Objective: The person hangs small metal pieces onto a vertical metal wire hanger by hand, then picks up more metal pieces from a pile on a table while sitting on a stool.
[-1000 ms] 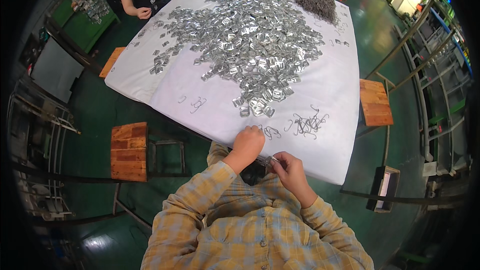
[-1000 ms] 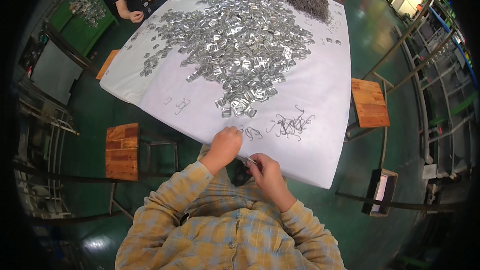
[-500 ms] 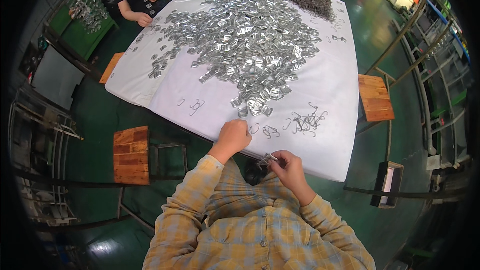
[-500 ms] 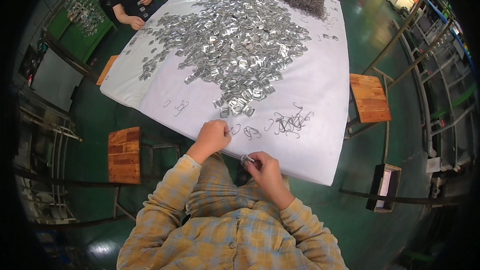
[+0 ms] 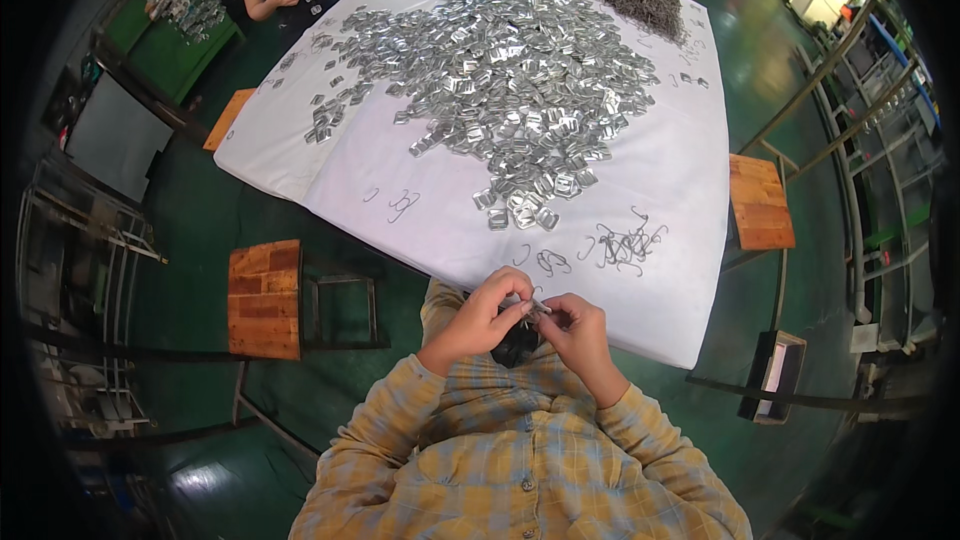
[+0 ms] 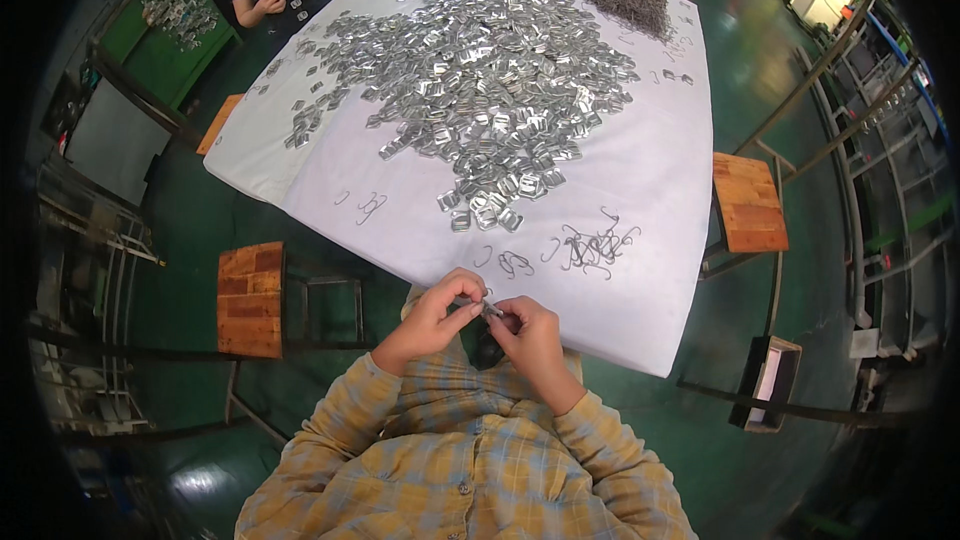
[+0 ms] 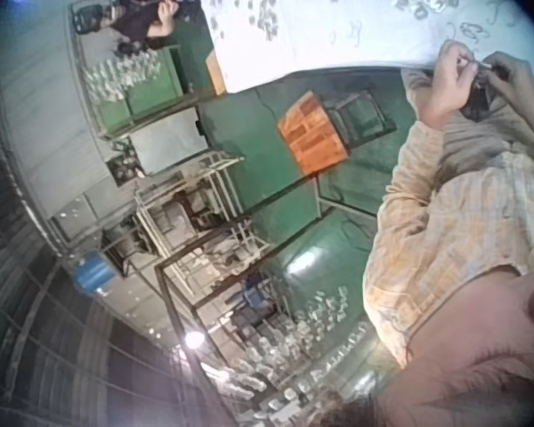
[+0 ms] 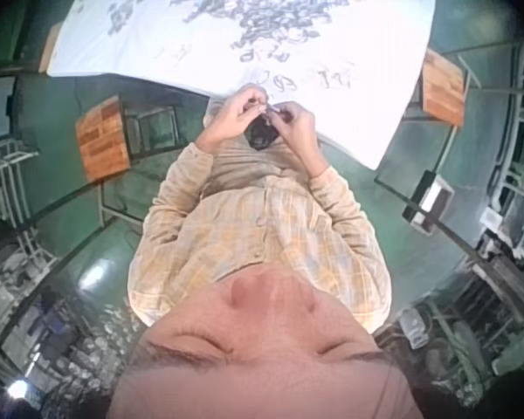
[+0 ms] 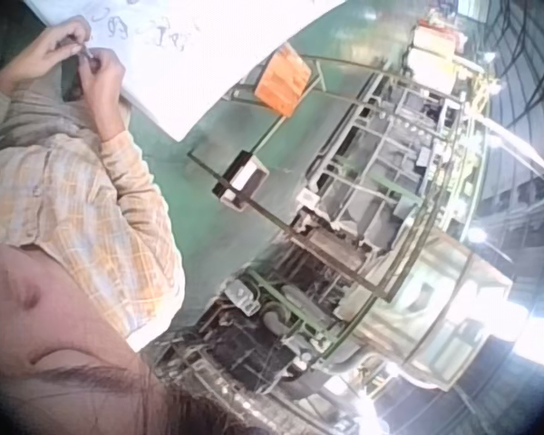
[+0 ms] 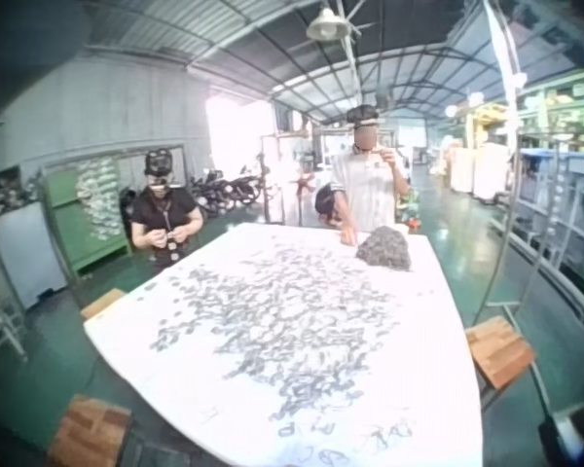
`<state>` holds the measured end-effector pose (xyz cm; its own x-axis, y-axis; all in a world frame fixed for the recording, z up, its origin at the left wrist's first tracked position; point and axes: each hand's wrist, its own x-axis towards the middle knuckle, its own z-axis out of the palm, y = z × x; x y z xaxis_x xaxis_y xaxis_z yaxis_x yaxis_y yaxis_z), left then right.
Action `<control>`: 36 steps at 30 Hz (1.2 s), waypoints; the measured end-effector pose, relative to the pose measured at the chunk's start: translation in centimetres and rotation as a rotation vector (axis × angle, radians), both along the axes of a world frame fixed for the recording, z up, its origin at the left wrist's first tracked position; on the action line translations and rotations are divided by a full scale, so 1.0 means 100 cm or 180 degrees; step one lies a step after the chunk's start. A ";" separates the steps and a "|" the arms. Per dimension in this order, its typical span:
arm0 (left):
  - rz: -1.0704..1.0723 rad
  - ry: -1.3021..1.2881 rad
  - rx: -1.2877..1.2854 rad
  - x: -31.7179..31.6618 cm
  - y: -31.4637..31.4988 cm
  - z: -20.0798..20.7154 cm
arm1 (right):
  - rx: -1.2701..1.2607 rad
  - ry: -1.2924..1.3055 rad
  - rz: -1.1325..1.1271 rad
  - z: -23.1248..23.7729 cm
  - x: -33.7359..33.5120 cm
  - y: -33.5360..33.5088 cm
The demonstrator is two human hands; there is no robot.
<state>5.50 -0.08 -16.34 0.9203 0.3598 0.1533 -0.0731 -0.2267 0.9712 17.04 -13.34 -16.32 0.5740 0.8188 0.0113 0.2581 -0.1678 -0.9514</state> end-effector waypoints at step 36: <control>0.0968 -0.0020 0.0555 0.002 -0.032 -0.006 | -0.0068 0.0347 0.0695 0.010 0.034 0.010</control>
<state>5.73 -3.30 -16.98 0.7738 0.5854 0.2421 0.0173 -0.4015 0.9157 20.46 -12.35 -15.29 0.3803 0.9229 -0.0594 0.1866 -0.1395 -0.9725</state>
